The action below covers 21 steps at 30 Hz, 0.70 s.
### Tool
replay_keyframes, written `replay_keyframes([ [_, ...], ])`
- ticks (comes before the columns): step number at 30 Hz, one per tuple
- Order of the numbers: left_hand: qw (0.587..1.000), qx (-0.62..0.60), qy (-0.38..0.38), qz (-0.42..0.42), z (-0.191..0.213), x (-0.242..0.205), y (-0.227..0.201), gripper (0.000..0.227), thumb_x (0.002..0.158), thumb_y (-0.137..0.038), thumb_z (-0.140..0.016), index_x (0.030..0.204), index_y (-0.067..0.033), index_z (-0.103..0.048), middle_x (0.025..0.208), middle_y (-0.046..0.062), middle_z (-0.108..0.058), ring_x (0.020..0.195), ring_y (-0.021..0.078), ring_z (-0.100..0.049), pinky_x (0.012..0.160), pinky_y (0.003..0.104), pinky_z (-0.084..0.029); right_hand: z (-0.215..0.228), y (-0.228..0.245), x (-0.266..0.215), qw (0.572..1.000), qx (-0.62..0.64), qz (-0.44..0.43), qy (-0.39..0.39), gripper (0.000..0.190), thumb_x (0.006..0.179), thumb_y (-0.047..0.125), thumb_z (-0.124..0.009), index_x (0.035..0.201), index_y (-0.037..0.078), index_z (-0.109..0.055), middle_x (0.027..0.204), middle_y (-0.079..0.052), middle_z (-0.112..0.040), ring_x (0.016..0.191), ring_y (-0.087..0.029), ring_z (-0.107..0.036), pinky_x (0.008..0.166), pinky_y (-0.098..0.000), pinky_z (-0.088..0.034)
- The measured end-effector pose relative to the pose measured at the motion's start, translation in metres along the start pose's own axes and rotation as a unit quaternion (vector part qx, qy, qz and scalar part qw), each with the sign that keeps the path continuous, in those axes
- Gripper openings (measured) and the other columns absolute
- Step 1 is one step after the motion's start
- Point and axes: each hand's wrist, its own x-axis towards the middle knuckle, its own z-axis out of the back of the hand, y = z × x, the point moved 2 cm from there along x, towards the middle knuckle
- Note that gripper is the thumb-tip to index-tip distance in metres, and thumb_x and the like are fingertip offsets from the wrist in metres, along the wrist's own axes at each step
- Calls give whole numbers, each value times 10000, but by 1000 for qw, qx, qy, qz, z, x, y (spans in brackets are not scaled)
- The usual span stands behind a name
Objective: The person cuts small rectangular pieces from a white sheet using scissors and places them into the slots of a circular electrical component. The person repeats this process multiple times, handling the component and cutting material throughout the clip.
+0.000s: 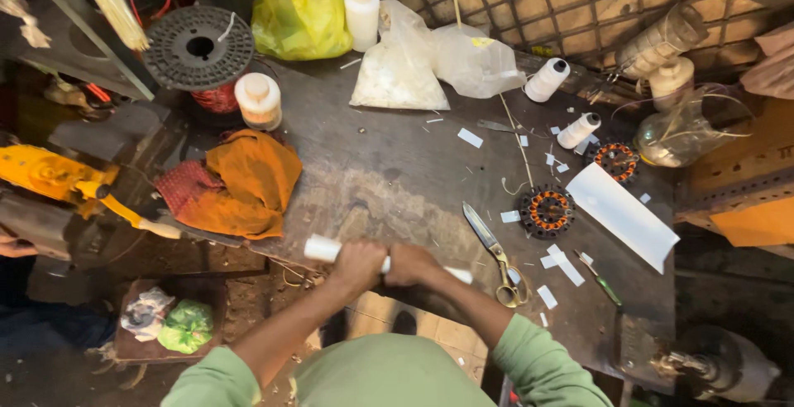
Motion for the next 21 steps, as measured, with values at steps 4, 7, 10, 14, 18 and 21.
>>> replay_keyframes([
  [4,955,-155,186,174,9,1,12,248,711,-164,-727,941,-80,-768,951,216,-737,939,393,-714,820,480,-582,4,23,-24,935,-156,155,-279,272,665,312,-814,807,99,-722,750,-171,-729,722,-332,-716,830,-477,-473],
  [7,979,-84,144,120,3,-1,14,225,731,-197,-728,909,-69,-778,952,197,-748,921,371,-738,824,467,-592,6,18,-12,983,-119,50,-127,284,694,336,-823,798,93,-716,794,-198,-725,738,-351,-717,858,-470,-505],
  [10,987,-68,128,76,1,7,31,174,765,-169,-704,897,-79,-772,922,191,-750,885,359,-748,797,466,-602,11,21,-1,986,-61,46,-145,323,707,311,-832,856,42,-737,843,-211,-723,816,-372,-719,793,-506,-554],
  [14,989,-68,111,68,5,6,40,177,691,-167,-765,849,-88,-776,858,193,-736,841,365,-731,747,475,-597,10,42,-5,983,-99,37,-153,359,737,320,-779,938,23,-767,885,-230,-735,865,-400,-737,820,-521,-574],
  [18,993,16,115,15,31,-5,46,89,735,-176,-736,797,-127,-777,837,176,-747,811,343,-749,751,457,-604,36,60,-25,997,-39,26,-55,463,666,298,-759,1071,73,-769,974,-231,-739,967,-409,-728,901,-511,-572],
  [21,994,-46,87,37,79,-16,77,325,670,-359,-865,855,-106,-782,881,197,-731,818,383,-716,775,499,-578,71,18,-56,983,114,68,-126,805,651,393,-801,1354,85,-558,1256,-201,-674,1223,-360,-602,1072,-472,-434],
])
